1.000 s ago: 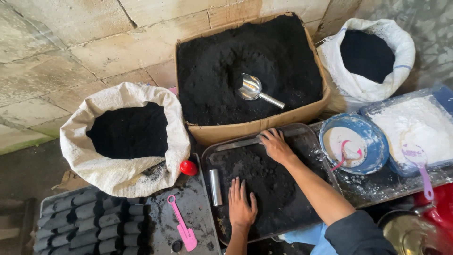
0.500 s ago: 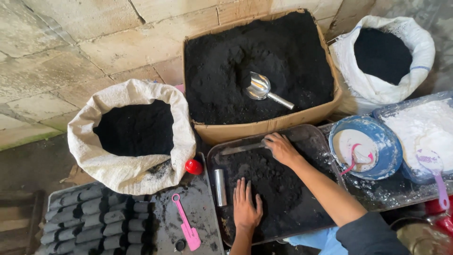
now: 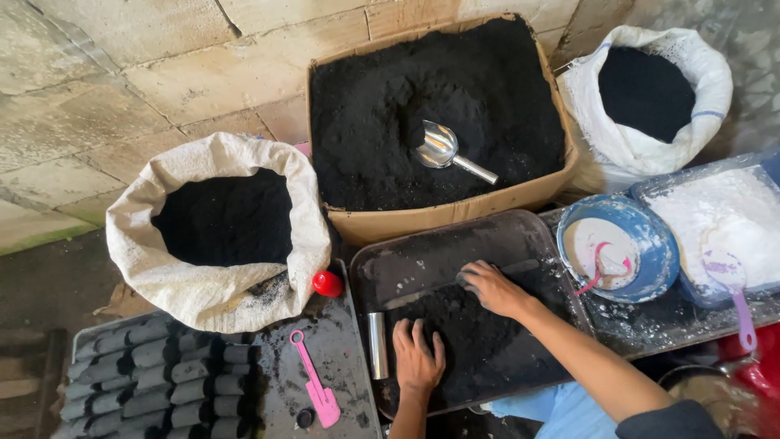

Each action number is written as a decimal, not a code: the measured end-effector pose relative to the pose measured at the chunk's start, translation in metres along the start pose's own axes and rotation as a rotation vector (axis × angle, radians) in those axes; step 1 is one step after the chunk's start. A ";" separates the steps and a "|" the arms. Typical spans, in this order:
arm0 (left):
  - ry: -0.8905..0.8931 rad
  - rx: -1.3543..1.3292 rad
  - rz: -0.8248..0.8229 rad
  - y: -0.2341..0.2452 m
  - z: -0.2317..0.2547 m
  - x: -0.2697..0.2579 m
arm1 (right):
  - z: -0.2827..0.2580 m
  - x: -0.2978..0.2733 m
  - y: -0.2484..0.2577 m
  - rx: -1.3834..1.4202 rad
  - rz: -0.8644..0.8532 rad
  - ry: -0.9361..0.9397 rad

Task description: The person scoops black powder into a cylindrical mold on a tray, packs it with a metal rod, and removes excess powder. They then eject the formed briquette onto a tray and repeat the process.

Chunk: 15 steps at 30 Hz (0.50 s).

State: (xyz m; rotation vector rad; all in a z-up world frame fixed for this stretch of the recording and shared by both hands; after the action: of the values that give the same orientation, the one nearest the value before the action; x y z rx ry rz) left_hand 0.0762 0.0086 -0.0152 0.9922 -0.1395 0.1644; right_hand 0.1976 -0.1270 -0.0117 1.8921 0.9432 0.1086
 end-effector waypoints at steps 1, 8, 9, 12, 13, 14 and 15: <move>-0.003 0.007 0.004 0.006 0.002 0.005 | 0.004 0.002 0.001 0.002 0.006 0.006; -0.005 -0.018 -0.086 0.025 0.023 0.016 | 0.032 0.002 0.040 0.309 0.225 -0.414; 0.007 -0.007 -0.098 0.023 0.023 0.018 | 0.049 -0.007 0.038 0.463 0.233 -0.754; 0.015 -0.018 -0.096 0.021 0.022 0.020 | 0.035 0.036 0.024 0.264 0.298 -0.735; 0.014 -0.015 -0.096 0.021 0.023 0.018 | 0.031 0.051 0.009 0.267 0.299 -0.734; 0.013 -0.025 -0.085 0.022 0.022 0.018 | 0.024 0.064 0.008 0.262 0.471 -0.691; 0.013 -0.034 -0.074 0.022 0.021 0.018 | 0.016 0.076 0.007 0.256 0.642 -0.645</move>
State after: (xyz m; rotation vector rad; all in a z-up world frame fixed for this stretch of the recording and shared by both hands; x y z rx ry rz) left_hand 0.0883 0.0042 0.0181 0.9603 -0.0936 0.1007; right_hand 0.2617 -0.0906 -0.0382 2.1984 -0.1033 -0.2436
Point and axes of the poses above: each hand's wrist, its own x-axis towards the middle knuckle, its own y-axis out of the back of the hand, z = x × y, the point moved 9 cm from there along x, towards the middle knuckle, and after that the axes turned 5 degrees about -z, right-handed, at the moved point
